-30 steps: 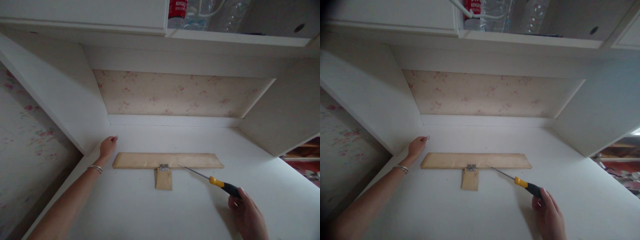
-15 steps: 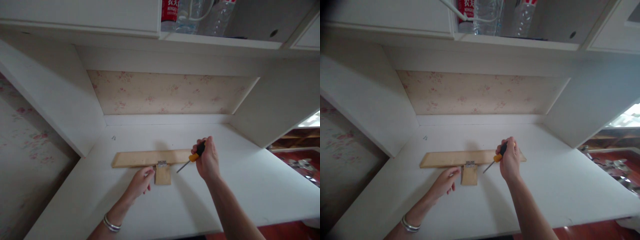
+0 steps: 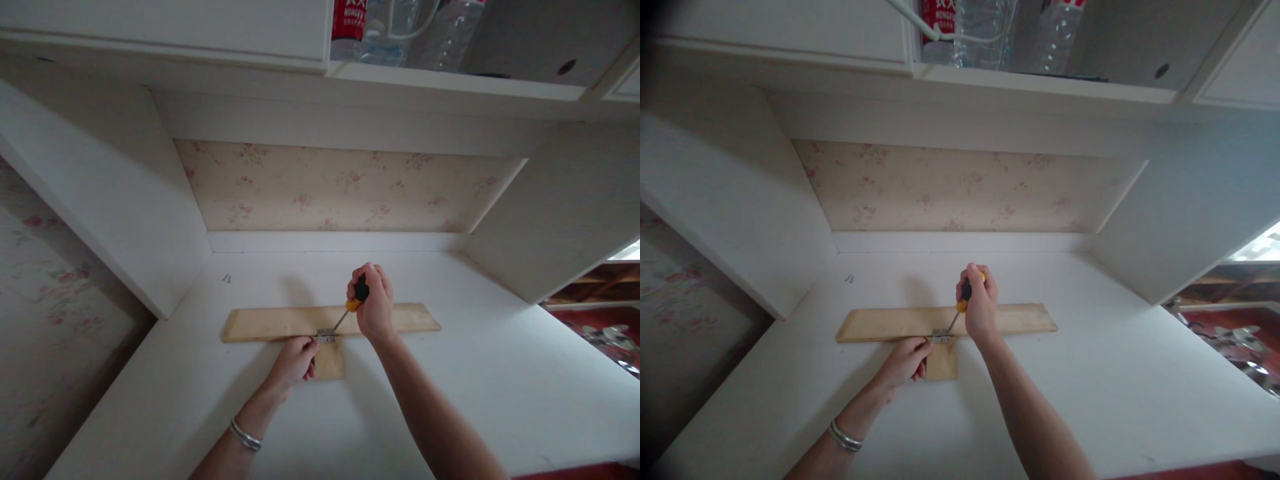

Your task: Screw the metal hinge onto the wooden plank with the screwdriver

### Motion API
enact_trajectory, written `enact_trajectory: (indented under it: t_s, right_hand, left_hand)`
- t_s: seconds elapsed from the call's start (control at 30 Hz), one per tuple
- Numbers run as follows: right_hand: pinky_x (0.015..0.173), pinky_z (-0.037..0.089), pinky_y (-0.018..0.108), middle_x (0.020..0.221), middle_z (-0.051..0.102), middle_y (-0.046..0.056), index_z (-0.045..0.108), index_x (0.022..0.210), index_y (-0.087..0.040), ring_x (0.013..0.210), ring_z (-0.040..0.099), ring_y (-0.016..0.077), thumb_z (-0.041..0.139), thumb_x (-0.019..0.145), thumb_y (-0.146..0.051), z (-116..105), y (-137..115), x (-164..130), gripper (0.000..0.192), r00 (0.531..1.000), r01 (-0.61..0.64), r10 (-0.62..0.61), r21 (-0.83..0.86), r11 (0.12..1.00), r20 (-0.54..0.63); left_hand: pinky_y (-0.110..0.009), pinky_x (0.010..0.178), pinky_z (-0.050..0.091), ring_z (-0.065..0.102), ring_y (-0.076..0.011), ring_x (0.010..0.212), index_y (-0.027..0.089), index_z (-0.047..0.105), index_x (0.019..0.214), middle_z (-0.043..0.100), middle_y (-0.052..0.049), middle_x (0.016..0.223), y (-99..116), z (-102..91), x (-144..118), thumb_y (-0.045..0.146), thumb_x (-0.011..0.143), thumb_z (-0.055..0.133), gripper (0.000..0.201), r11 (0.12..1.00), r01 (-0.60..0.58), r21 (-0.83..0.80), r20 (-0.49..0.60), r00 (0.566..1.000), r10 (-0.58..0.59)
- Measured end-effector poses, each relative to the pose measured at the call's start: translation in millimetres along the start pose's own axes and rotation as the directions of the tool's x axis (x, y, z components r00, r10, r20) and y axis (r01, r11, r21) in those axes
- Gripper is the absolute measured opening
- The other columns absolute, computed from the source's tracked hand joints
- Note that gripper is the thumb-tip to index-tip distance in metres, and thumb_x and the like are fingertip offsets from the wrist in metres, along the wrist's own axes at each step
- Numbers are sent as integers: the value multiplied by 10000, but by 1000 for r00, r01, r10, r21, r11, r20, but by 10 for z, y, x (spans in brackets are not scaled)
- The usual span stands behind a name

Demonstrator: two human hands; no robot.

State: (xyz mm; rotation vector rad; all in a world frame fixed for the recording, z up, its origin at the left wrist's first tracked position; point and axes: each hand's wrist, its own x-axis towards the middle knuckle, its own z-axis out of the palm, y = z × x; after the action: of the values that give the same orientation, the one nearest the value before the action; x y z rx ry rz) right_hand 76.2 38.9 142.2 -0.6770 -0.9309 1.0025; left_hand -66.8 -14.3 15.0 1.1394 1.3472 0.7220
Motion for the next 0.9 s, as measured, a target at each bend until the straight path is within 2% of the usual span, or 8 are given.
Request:
enact_trajectory:
  t_s: [0.13,0.33,0.53,0.7,0.9]
  right_hand:
    - [385,316,191,642,460,-49,463,702,-187,432,434,60,548,863,-428,8,76,5,302,1000,0,0,-31,1000,24]
    - [390,313,195,637,478,-44,473,705,-185,430,434,62,535,872,-410,18,109,-8,287,998,3,2,-76,997,58]
    - [400,307,206,588,486,-45,487,712,-187,438,419,74,565,843,-397,96,104,-88,260,981,-39,64,-139,990,185]
    - [453,321,217,538,460,-51,490,700,-187,473,408,82,531,864,-439,205,65,-203,303,973,9,68,-333,943,219]
    - [480,325,223,581,476,-45,489,727,-198,518,410,96,475,867,-548,325,15,-270,377,984,19,84,-565,825,157]
  left_hand:
    - [-203,385,280,490,-91,433,178,497,689,490,32,540,-22,-11,14,571,723,558,400,997,17,-72,14,1000,-16]
    - [-202,385,253,447,-80,416,172,506,709,466,43,501,-26,5,13,562,712,565,394,990,27,-141,24,999,-24]
    - [-203,372,175,345,-61,374,162,520,766,397,77,453,-16,15,-21,503,750,541,342,983,27,-179,6,1000,-26]
    - [-208,381,188,357,-67,384,166,509,745,401,74,454,-28,3,-24,457,780,530,294,981,10,-193,16,1000,-7]
    - [-213,391,181,352,-66,385,165,507,752,409,74,457,2,-13,-50,410,795,536,251,978,13,-208,29,1000,-7]
